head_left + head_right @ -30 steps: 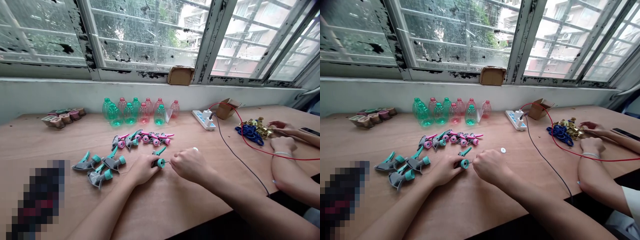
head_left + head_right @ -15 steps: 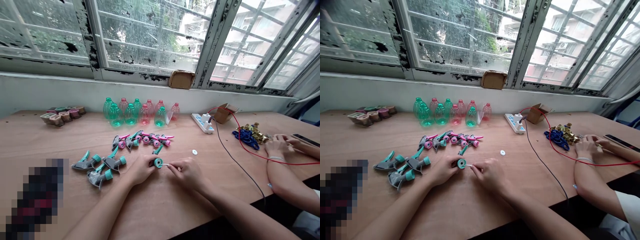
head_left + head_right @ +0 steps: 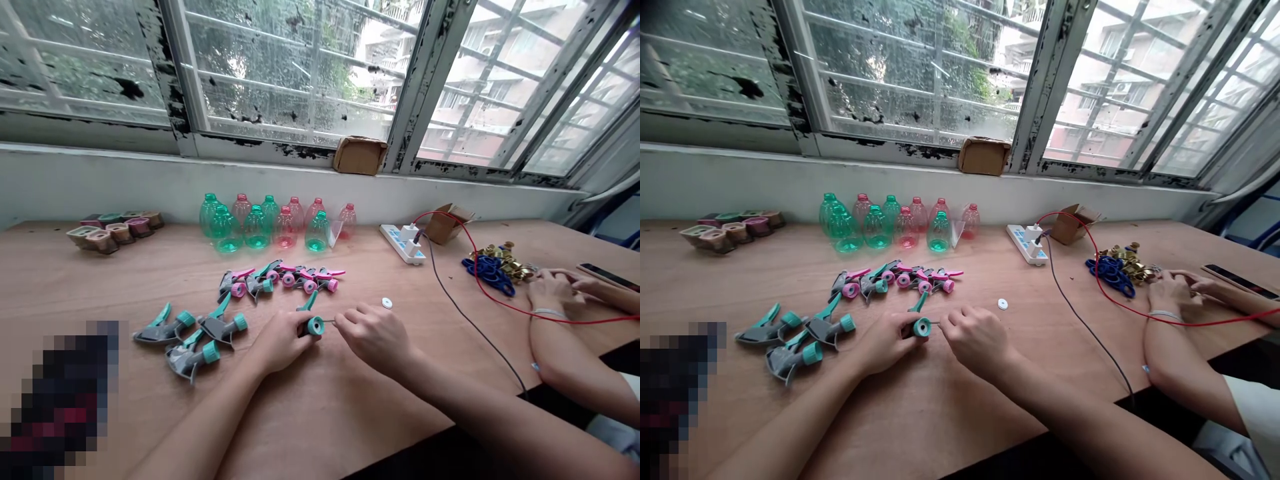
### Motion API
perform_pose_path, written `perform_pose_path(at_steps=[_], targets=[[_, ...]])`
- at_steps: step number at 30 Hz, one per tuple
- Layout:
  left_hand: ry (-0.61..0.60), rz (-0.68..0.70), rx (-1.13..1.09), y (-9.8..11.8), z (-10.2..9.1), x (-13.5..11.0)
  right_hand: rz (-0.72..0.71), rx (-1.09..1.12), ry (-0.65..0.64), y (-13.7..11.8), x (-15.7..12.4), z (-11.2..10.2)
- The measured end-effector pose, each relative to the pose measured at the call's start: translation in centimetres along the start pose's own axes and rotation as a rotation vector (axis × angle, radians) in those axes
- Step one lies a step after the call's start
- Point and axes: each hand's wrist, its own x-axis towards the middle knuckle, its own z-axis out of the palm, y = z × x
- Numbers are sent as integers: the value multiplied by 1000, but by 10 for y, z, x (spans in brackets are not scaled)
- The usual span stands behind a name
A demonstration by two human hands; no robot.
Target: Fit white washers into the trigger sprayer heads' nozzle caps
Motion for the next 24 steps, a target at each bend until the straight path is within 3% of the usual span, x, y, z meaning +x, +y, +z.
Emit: perform_pose_path(at_steps=[4, 7, 10, 18, 24], targets=[[-4, 24, 37, -1, 1, -1, 27, 18, -163, -10, -1, -11], [-16, 29, 47, -2, 1, -2, 52, 67, -208, -10, 2, -17], [-26, 36, 31, -3, 0, -3, 79, 151, -176, -4, 4, -14], [-47, 55, 16, -4, -5, -3, 164, 472, 12, -3, -9, 23], [-39, 16, -33, -4, -5, -1, 187, 617, 90, -10, -7, 28]])
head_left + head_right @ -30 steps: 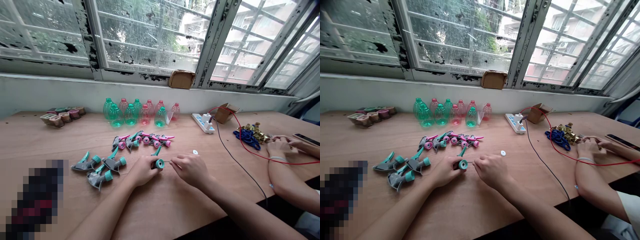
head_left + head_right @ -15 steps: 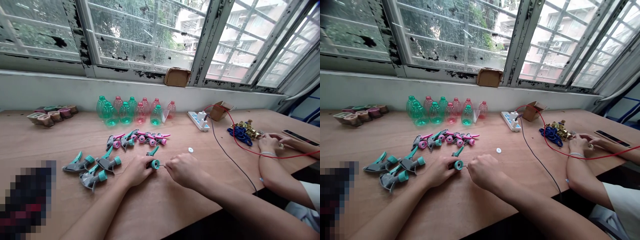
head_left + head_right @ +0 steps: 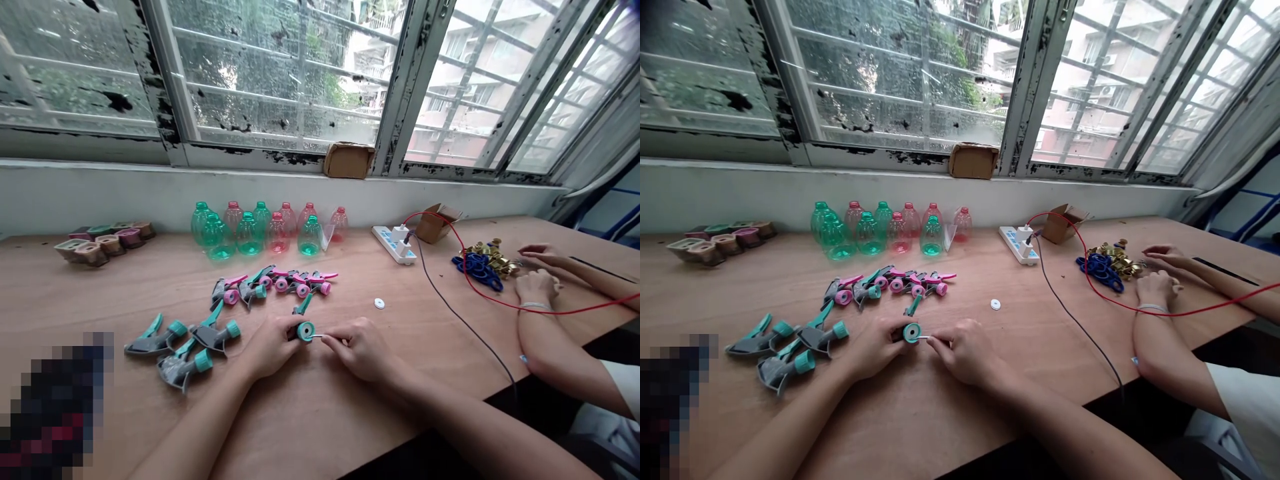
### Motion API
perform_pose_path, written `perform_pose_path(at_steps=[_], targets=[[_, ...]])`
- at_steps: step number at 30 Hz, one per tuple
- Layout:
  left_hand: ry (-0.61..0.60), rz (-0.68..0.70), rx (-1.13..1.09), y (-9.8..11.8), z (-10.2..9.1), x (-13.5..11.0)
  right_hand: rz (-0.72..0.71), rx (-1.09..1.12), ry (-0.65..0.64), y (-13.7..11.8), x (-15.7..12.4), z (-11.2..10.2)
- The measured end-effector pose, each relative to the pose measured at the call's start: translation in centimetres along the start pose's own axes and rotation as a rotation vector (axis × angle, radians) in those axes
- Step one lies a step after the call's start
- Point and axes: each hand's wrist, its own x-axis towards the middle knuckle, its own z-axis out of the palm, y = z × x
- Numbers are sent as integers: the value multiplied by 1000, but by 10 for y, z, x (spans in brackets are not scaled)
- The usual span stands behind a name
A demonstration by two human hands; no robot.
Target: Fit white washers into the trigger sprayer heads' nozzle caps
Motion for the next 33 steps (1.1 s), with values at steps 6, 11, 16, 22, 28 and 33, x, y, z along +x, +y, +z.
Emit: perform_pose_path(at_steps=[6, 11, 16, 22, 28, 33], targets=[[17, -39, 14, 1, 2, 1, -4, 26, 9, 4, 0, 0], [46, -33, 29, 3, 4, 1, -19, -67, 56, 6, -3, 3], [65, -49, 80, 5, 4, 1, -37, -153, 108, 7, -5, 7], [87, -59, 116, 5, 4, 0, -28, -186, 129, 10, -6, 6], [161, 0, 106, 3, 5, 0, -44, -335, 134, 8, -1, -4], [127, 55, 94, 1, 5, -1, -124, -478, 89, -1, 1, -12]])
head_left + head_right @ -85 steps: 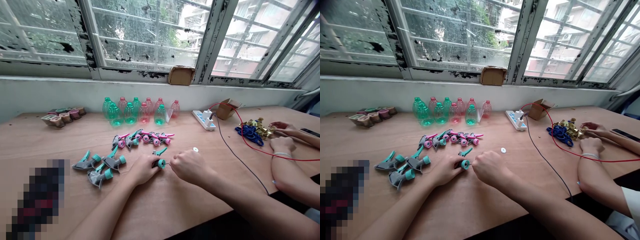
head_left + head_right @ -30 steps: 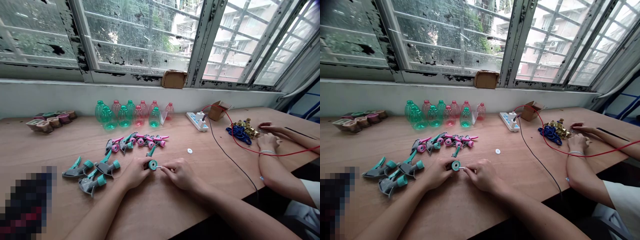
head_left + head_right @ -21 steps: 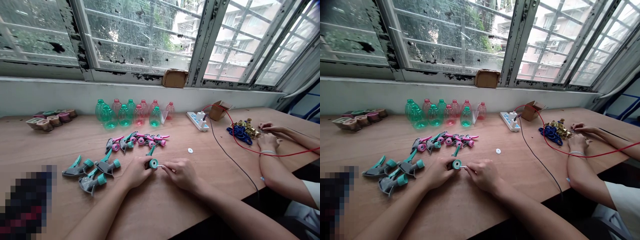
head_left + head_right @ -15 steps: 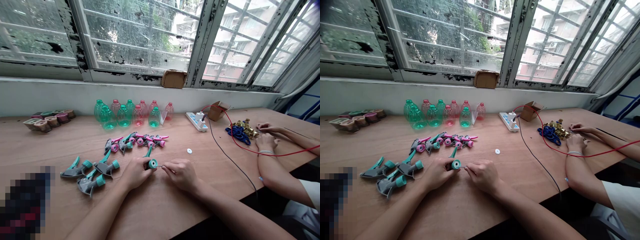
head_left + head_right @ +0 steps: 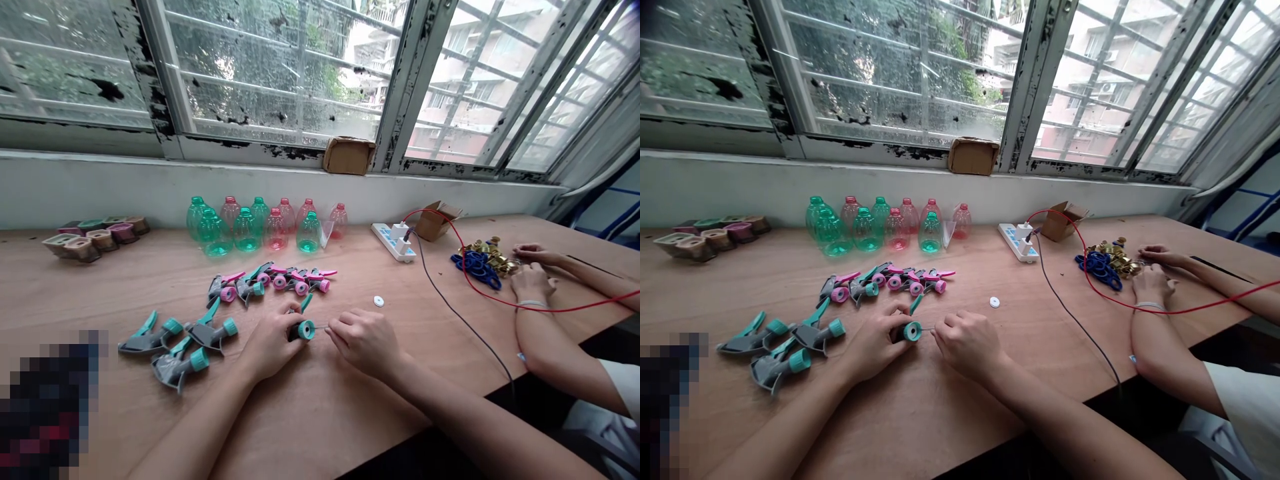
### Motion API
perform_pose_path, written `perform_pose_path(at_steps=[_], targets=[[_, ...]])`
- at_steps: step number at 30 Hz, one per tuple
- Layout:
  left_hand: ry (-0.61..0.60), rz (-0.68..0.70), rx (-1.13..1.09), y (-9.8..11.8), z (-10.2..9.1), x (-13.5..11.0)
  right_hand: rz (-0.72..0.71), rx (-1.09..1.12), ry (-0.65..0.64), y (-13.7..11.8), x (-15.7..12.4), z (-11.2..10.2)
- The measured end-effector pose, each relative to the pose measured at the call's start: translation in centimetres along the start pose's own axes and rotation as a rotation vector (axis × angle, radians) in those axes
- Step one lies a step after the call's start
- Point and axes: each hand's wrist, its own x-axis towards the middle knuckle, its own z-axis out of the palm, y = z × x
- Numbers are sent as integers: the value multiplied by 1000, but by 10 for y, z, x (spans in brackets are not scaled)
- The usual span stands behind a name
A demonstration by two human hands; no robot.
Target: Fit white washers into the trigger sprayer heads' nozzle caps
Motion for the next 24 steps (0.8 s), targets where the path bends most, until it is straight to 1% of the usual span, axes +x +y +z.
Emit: perform_pose_path(at_steps=[5, 9, 14, 17, 20, 24], targets=[[-30, 10, 11, 0, 0, -1, -18, -51, -93, -4, 1, -9], [-57, -17, 27, 1, 4, 1, 27, -71, -196, -10, 3, -16], [-111, -13, 166, 1, 6, 1, 79, -8, -313, -10, 7, -22], [-125, 3, 169, 0, 4, -1, 69, 104, -318, -1, 8, -18], [-132, 10, 108, -1, 1, -2, 63, 237, -286, 7, 6, -7], [-119, -16, 79, -2, -3, -2, 103, 385, -176, 6, -2, 10]])
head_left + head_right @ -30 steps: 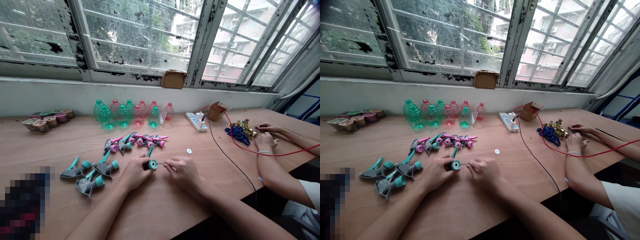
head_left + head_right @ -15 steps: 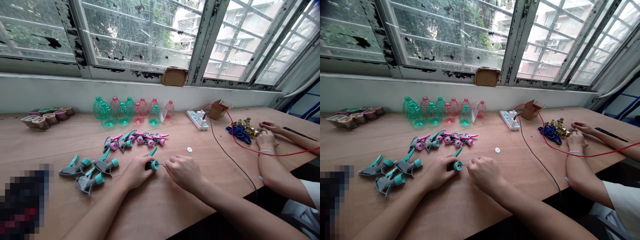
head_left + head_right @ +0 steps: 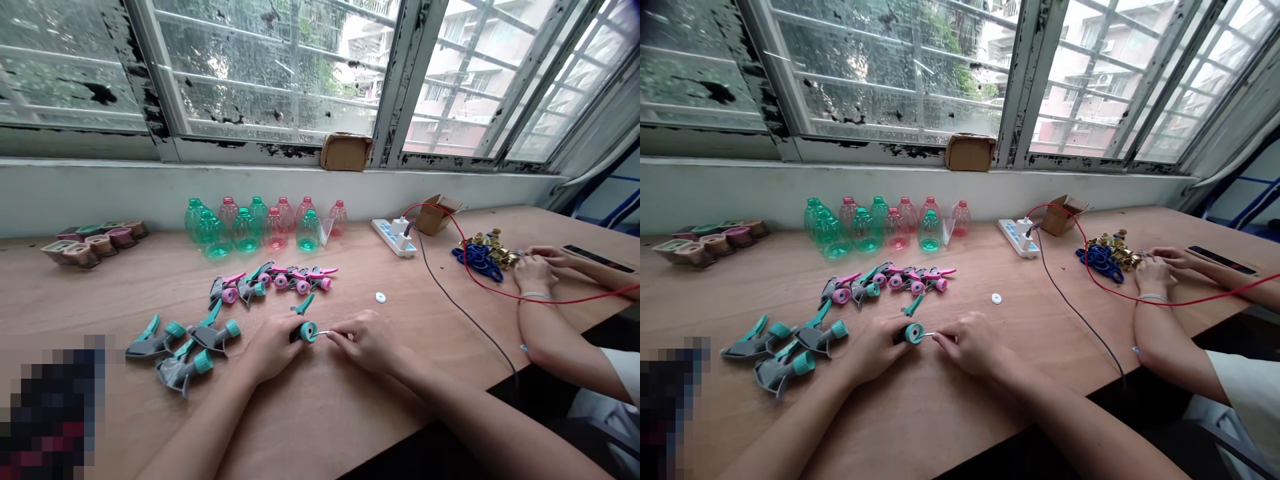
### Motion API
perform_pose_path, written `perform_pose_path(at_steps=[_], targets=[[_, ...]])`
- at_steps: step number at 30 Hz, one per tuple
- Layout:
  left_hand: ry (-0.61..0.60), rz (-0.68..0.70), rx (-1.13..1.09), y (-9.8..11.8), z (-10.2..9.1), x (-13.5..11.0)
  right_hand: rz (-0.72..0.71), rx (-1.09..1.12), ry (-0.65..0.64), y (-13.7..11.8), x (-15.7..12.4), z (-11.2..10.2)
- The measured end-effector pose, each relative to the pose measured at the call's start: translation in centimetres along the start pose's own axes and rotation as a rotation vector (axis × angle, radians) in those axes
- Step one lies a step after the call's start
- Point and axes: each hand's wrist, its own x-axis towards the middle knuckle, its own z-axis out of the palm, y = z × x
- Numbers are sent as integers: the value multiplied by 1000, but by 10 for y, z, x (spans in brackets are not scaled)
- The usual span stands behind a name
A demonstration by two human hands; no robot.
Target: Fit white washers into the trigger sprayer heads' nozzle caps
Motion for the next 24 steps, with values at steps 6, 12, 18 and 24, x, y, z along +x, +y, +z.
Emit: perform_pose_path(at_steps=[6, 12, 18, 24], targets=[[21, -6, -74, 5, 0, 1, -12, 116, 130, -2, -4, 14], [40, -70, -28, 5, 3, 6, 42, 89, 145, -3, 0, 17], [101, -144, 106, 3, 6, 6, 109, 126, 162, -3, 5, 18], [103, -192, 167, 3, 5, 5, 67, 185, 39, 6, -1, -12]])
